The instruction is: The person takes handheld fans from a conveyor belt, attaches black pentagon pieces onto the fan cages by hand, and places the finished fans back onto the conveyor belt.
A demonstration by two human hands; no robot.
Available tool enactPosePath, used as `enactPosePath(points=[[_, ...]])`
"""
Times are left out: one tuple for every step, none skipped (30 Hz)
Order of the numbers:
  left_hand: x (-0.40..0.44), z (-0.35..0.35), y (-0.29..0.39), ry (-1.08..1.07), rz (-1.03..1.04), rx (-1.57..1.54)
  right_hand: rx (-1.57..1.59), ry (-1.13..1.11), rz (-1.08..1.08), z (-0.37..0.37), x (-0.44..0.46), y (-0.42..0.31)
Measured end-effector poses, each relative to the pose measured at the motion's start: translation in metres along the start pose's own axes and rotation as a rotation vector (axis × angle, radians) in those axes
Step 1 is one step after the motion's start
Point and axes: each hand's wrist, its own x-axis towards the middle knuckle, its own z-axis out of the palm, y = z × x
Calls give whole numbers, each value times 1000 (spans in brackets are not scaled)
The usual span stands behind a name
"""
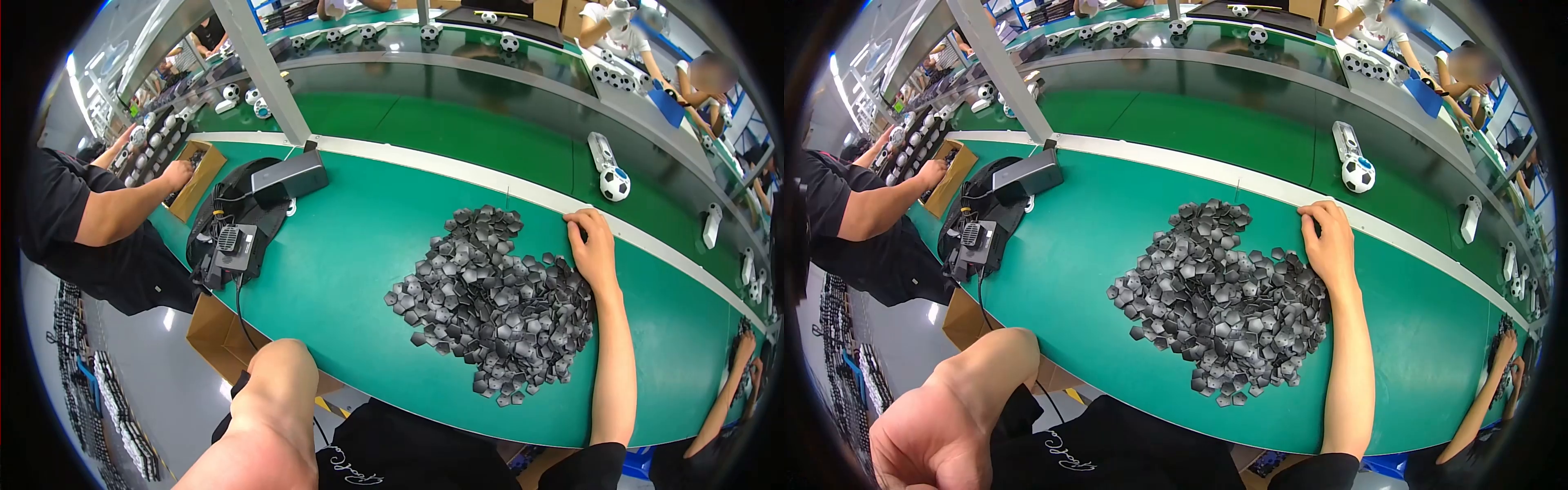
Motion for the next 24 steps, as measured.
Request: enactPosePath(points=[[-1, 0, -2, 17, 25, -25, 0, 0, 3, -1, 0, 0], [-1, 0, -3, 31, 49, -49, 0, 2, 4, 0, 1, -1], [-1, -1, -3, 32, 48, -52, 5, 2, 3, 1, 1, 0], [-1, -2, -2, 10, 40, -28, 8, 2, 3, 1, 1, 0], [0, -3, -1, -9, 29, -5, 8, 1, 7, 0, 0, 1], [0, -3, 0, -24, 19, 16, -1, 2, 14, 0, 0, 2], [-1, -4, -1, -15, 19, 8, 1, 1, 13, 1, -1, 2], [-1, -4, -1, -12, 12, 4, 1, 3, 13, 1, -1, 1], [-1, -4, -2, -8, 8, -1, 1, 7, 11, 1, 0, 2], [-2, -5, -3, -3, 4, -8, -11, 19, 21, 0, -1, 2], [-1, -5, -4, -2, 0, -11, -7, 13, 23, 0, -1, 3], [-1, -5, -4, -3, -3, -15, -1, 7, 23, 0, -1, 3], [-1, -5, -5, -2, -9, -20, 4, -1, 26, 1, -1, 4], [-1, -5, -6, -2, -15, -24, -4, 8, 35, 1, -1, 4], [-1, -6, -8, -2, -25, -29, 1, 2, 38, 2, -2, 4], [0, -6, -9, -2, -30, -34, 7, -1, 38, 2, -2, 4], [0, -6, -10, 2, -37, -40, 9, -4, 40, 1, -2, 5], [0, -6, -11, 6, -44, -45, -3, 3, 50, 0, -1, 5], [0, -7, -12, 9, -58, -51, -3, 10, 43, 0, -2, 5], [0, -7, -13, 9, -75, -56, 0, 14, 35, 1, -4, 5], [0, -7, -14, 3, -84, -57, 7, 20, 18, 2, -4, 6], [1, -8, -14, -7, -92, -56, 8, 23, 22, 2, -4, 7], [1, -8, -15, -14, -99, -53, 7, 19, 23, 2, -3, 7], [1, -9, -15, -23, -108, -49, 6, 12, 24, 3, -3, 8]])
